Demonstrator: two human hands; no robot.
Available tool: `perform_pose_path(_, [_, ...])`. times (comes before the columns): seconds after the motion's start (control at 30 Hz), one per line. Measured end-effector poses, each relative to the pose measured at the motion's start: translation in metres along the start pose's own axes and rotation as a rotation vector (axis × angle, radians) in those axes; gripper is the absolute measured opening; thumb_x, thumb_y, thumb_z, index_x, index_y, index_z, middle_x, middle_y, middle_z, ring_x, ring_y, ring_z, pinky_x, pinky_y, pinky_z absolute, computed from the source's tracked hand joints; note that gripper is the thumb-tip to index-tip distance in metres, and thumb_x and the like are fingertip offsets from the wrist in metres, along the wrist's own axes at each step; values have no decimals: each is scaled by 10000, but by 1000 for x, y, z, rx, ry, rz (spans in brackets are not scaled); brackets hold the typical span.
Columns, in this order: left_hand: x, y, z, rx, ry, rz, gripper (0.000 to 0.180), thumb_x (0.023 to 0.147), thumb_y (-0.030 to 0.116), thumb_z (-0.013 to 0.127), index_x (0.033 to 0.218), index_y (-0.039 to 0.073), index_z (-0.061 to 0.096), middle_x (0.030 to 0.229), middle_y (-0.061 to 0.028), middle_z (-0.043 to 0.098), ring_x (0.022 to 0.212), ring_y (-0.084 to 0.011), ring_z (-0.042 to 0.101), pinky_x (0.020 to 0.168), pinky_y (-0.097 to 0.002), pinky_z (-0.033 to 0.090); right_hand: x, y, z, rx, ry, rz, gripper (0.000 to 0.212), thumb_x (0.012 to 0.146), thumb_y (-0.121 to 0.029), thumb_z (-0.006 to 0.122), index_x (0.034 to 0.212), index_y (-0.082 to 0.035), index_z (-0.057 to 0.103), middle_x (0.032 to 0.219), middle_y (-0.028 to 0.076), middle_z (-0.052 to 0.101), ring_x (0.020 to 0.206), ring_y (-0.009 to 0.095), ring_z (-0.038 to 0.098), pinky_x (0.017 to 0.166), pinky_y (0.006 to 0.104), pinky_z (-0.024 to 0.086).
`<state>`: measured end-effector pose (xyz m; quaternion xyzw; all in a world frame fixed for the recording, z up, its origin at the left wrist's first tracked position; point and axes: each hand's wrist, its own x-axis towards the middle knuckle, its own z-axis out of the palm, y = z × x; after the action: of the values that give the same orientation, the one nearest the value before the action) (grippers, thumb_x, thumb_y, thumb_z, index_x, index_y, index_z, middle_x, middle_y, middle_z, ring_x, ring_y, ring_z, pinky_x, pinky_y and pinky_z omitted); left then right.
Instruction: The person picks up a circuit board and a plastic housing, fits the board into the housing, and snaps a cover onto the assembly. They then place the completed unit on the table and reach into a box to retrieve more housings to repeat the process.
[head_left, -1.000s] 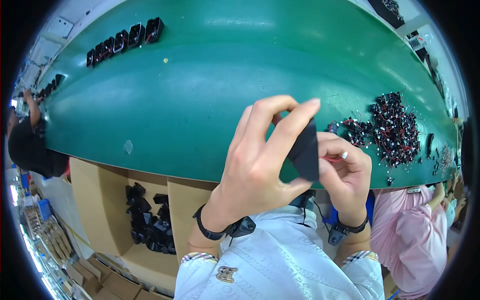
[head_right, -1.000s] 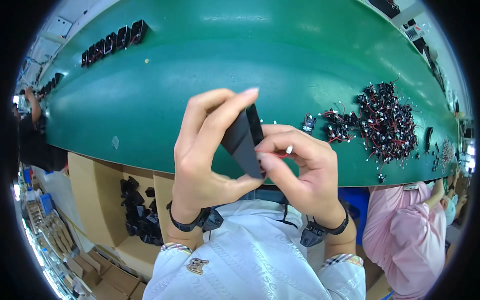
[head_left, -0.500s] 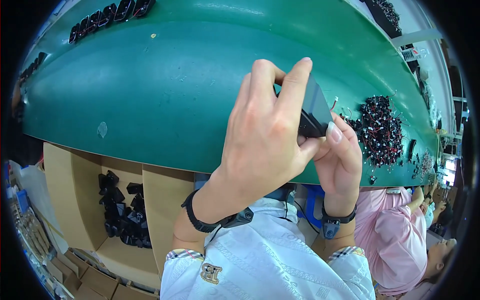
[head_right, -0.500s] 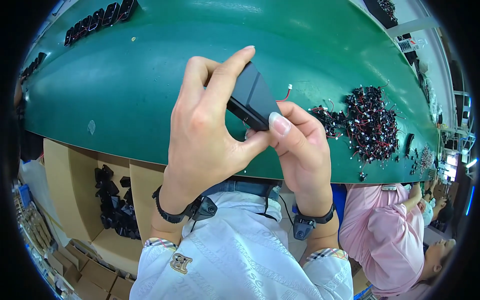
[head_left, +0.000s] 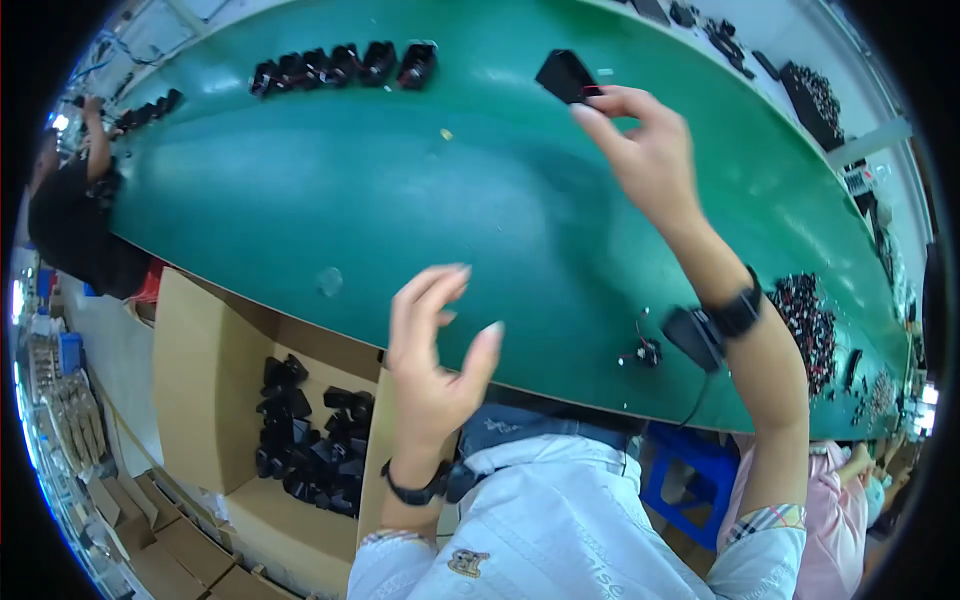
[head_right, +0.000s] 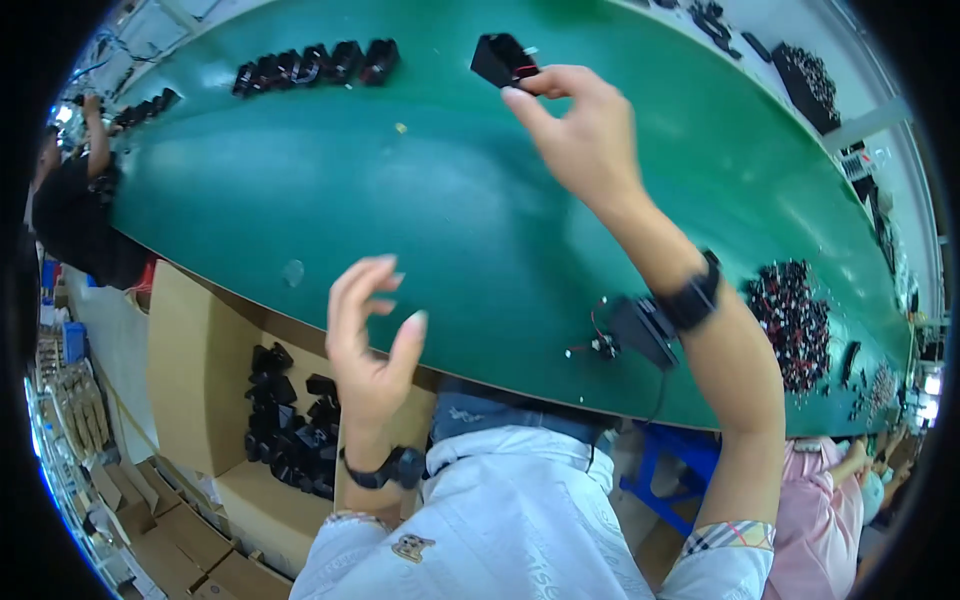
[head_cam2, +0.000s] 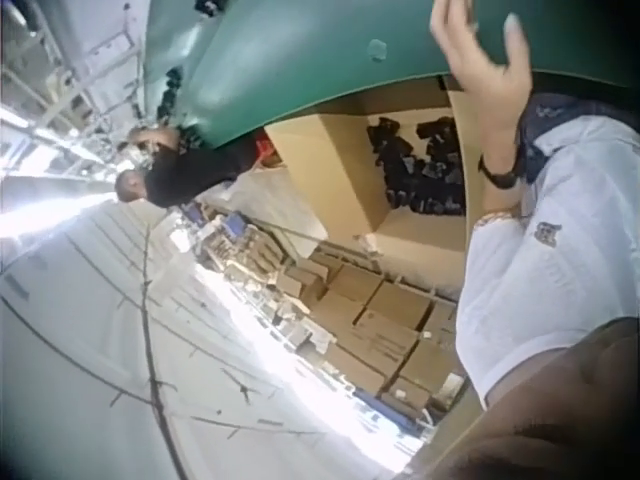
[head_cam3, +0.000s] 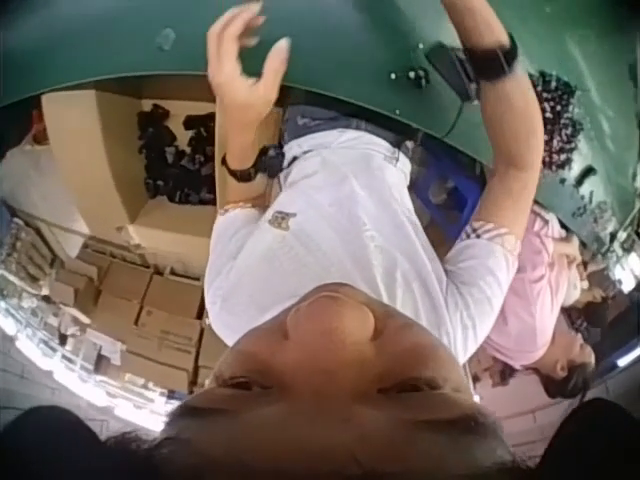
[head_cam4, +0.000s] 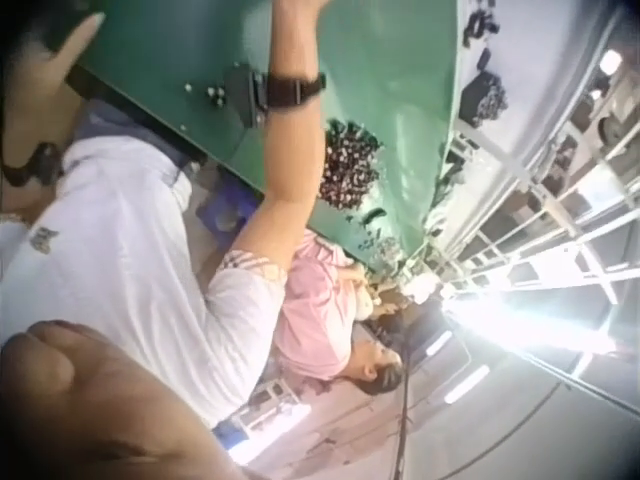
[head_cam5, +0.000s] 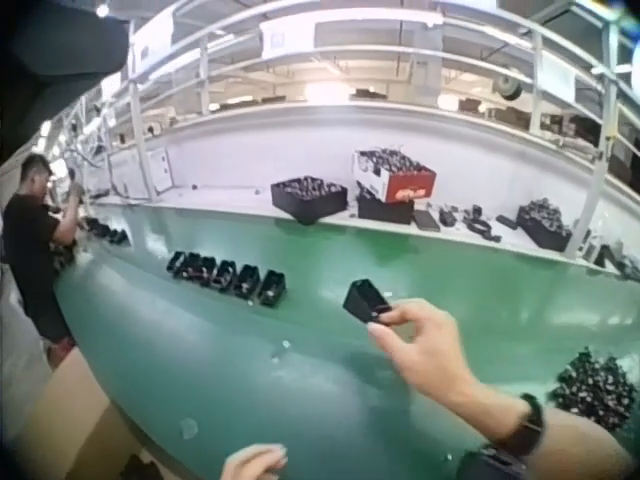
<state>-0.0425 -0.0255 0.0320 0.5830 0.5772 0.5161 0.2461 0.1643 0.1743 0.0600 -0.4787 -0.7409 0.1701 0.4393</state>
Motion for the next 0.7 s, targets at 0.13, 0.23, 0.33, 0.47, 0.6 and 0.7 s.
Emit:
perform_pose_path(0.13, [-36, -45, -71, 238, 193, -60, 393, 865, -32, 630, 1255, 13, 606, 1261, -110, 572, 1007, -182, 616, 799, -284, 507, 46, 26, 76, -420, -38, 44, 267, 838, -369, 766, 940, -122, 778, 1000, 139, 703, 924, 322, 675, 816, 433, 539])
perform_pose_path(0.23, [-76, -87, -132, 384, 349, -211, 327, 913, -10, 625, 1238, 9, 603, 1222, -87, 579, 943, -153, 617, 747, -253, 501, 66, 16, 123, -469, -7, 159, 276, 815, -389, 781, 969, -159, 790, 1023, 139, 676, 978, 330, 650, 824, 454, 539])
perform_pose_path(0.33, [-112, -138, -161, 419, 353, -435, 303, 891, 16, 635, 1192, 9, 597, 1197, -92, 570, 904, -160, 600, 719, -275, 514, 73, 17, 150, -448, 30, 113, 235, 811, -343, 792, 962, -163, 788, 1068, 115, 624, 1042, 307, 602, 842, 446, 524])
perform_pose_path(0.47, [-136, -199, -177, 589, 178, -463, 360, 841, 63, 684, 1183, 1, 592, 1153, -149, 568, 909, -267, 618, 834, -365, 521, 71, 16, 166, -425, -4, 27, 248, 801, -333, 798, 962, -146, 774, 1079, 109, 612, 1055, 301, 592, 866, 438, 517])
perform_pose_path(0.6, [-137, -249, -190, 669, 28, -556, 413, 817, 140, 727, 1184, 6, 595, 1159, -175, 573, 985, -339, 611, 891, -424, 512, 68, 16, 149, -387, -63, -81, 331, 854, -332, 751, 1118, -134, 747, 1038, 137, 629, 1004, 330, 607, 879, 438, 519])
perform_pose_path(0.7, [-138, -270, -195, 738, -117, -645, 489, 809, 216, 748, 1226, 12, 590, 1237, -212, 566, 1122, -407, 576, 974, -456, 484, 54, 6, 109, -326, -193, -82, 347, 884, -320, 719, 1158, -106, 708, 1059, 161, 637, 1014, 356, 617, 896, 449, 512])
